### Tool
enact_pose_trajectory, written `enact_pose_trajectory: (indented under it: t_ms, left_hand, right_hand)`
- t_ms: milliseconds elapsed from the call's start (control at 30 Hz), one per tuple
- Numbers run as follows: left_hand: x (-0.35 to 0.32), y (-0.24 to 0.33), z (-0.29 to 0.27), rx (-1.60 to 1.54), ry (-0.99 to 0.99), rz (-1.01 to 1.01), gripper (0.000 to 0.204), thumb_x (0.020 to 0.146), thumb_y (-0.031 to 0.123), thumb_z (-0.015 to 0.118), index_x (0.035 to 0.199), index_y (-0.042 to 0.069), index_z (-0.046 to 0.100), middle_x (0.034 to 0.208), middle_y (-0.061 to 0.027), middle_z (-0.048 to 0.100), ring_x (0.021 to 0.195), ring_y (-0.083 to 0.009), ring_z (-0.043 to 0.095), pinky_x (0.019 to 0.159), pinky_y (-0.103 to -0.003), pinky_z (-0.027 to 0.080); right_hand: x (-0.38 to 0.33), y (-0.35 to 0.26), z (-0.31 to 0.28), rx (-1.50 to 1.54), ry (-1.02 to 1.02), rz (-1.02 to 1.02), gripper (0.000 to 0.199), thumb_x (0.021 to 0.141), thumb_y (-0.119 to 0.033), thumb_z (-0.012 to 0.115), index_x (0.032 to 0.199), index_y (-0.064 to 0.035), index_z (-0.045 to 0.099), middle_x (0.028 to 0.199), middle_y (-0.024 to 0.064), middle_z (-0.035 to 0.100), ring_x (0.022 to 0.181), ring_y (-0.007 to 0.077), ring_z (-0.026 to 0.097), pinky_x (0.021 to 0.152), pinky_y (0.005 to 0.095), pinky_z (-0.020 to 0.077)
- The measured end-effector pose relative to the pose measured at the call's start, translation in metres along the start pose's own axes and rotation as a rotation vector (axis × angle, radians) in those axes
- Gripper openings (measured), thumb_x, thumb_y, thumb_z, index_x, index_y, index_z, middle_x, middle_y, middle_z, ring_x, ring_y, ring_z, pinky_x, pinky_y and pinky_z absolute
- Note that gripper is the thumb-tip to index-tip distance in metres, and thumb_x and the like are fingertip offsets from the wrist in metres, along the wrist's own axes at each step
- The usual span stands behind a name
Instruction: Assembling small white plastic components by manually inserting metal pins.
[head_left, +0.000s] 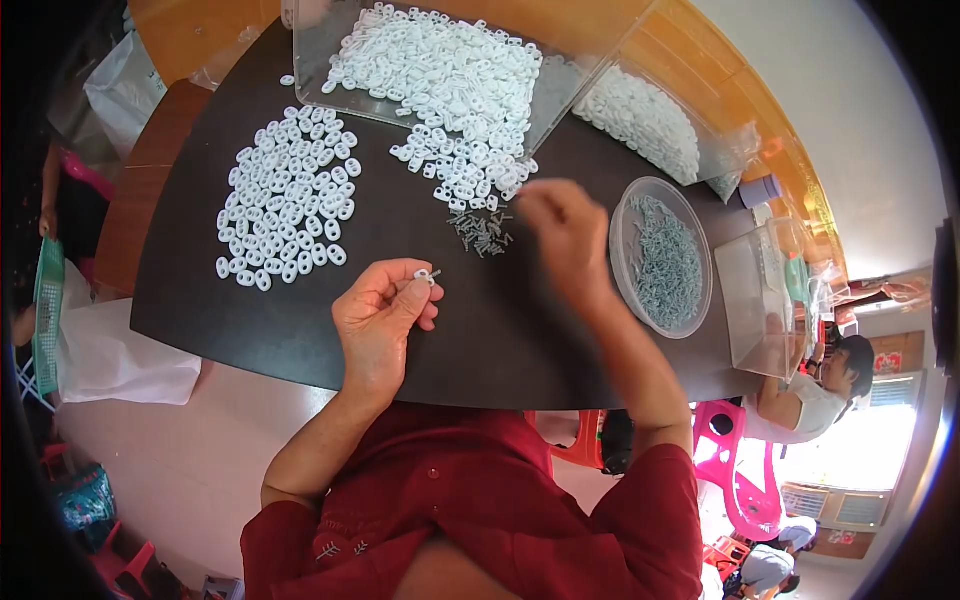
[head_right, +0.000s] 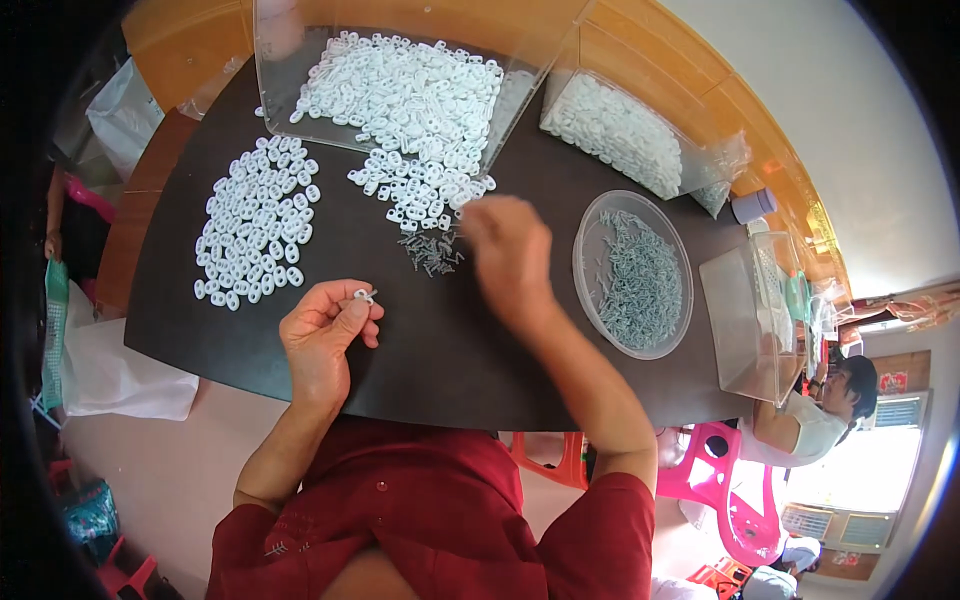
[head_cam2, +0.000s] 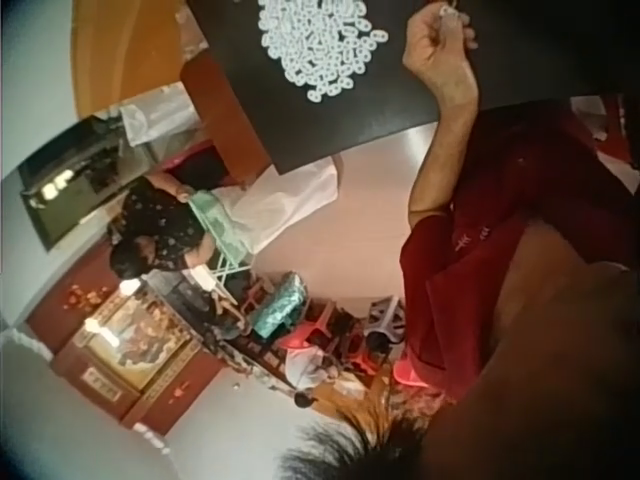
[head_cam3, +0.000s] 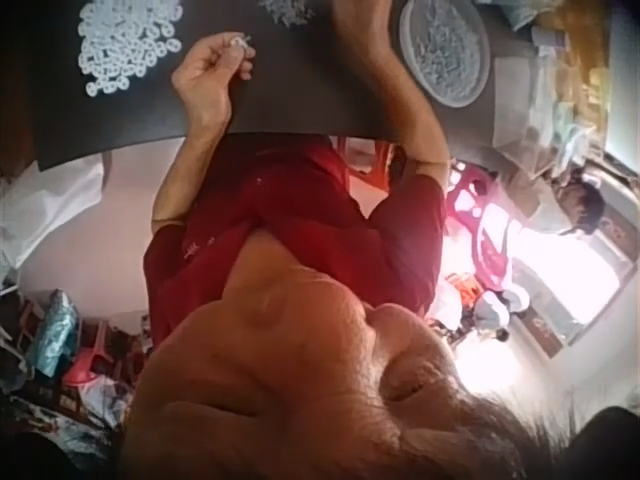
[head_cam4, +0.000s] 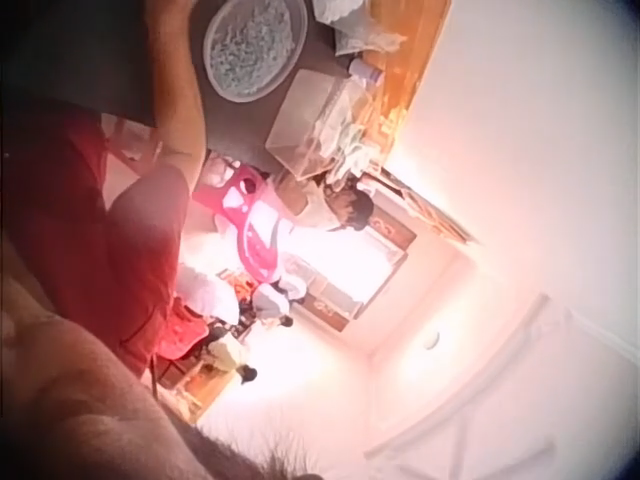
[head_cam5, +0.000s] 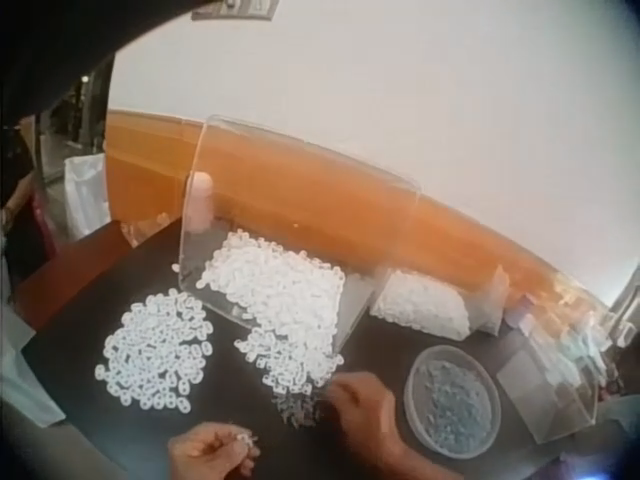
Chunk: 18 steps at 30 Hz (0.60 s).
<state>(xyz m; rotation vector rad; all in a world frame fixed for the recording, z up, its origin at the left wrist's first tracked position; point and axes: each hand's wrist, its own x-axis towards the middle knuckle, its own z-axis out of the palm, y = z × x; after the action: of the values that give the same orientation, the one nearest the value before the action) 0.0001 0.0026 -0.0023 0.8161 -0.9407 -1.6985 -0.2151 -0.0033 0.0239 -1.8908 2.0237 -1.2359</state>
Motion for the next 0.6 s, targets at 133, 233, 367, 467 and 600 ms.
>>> enact_pose_trajectory:
  t_ms: [133, 233, 367, 467, 600]
  left_hand:
    - [0.001, -0.001, 0.002, -0.012, -0.035, -0.046, 0.011, 0.087, 0.005, 0.060, 0.093, -0.004, 0.061, 0.077, -0.0106, 0.064, 0.058, -0.0107, 0.055, 0.053, -0.023, 0.046]
    - [0.002, -0.001, 0.000, -0.006, -0.044, -0.067, 0.011, 0.086, 0.004, 0.060, 0.093, -0.004, 0.061, 0.077, -0.0109, 0.064, 0.058, -0.0107, 0.055, 0.053, -0.023, 0.046]
    - [0.000, -0.002, -0.001, -0.007, -0.048, -0.081, 0.011, 0.086, 0.004, 0.060, 0.093, -0.004, 0.062, 0.077, -0.0113, 0.064, 0.058, -0.0103, 0.055, 0.052, -0.022, 0.046]
    - [0.000, -0.001, -0.002, -0.007, -0.052, -0.080, 0.011, 0.086, 0.004, 0.060, 0.093, -0.004, 0.062, 0.077, -0.0112, 0.064, 0.059, -0.0101, 0.056, 0.052, -0.022, 0.046]
    - [0.001, -0.002, -0.003, -0.009, -0.063, -0.087, 0.011, 0.086, 0.004, 0.060, 0.093, -0.004, 0.062, 0.077, -0.0110, 0.064, 0.059, -0.0099, 0.056, 0.052, -0.022, 0.046]
  right_hand:
    - [0.040, 0.062, -0.004, -0.230, 0.020, 0.104, 0.024, 0.076, -0.012, 0.062, 0.097, -0.0023, 0.067, 0.084, 0.0144, 0.065, 0.076, 0.0243, 0.061, 0.070, 0.0332, 0.0473]
    - [0.048, 0.079, 0.007, -0.318, 0.000, 0.086, 0.025, 0.072, -0.011, 0.064, 0.096, -0.0063, 0.068, 0.077, 0.0134, 0.062, 0.073, 0.0250, 0.060, 0.066, 0.0345, 0.0467]
    - [0.042, 0.076, 0.017, -0.360, 0.028, -0.011, 0.023, 0.069, -0.010, 0.067, 0.092, -0.0096, 0.070, 0.071, 0.0113, 0.058, 0.069, 0.0249, 0.057, 0.062, 0.0366, 0.0451]
    - [0.034, 0.069, 0.012, -0.313, -0.012, -0.003, 0.021, 0.068, -0.008, 0.067, 0.089, -0.0088, 0.070, 0.070, 0.0088, 0.058, 0.067, 0.0210, 0.056, 0.061, 0.0347, 0.0445]
    - [0.022, 0.060, 0.003, -0.011, -0.071, 0.167, 0.014, 0.072, -0.003, 0.067, 0.086, -0.0033, 0.068, 0.071, 0.0020, 0.061, 0.064, 0.0089, 0.054, 0.060, 0.0248, 0.0428]
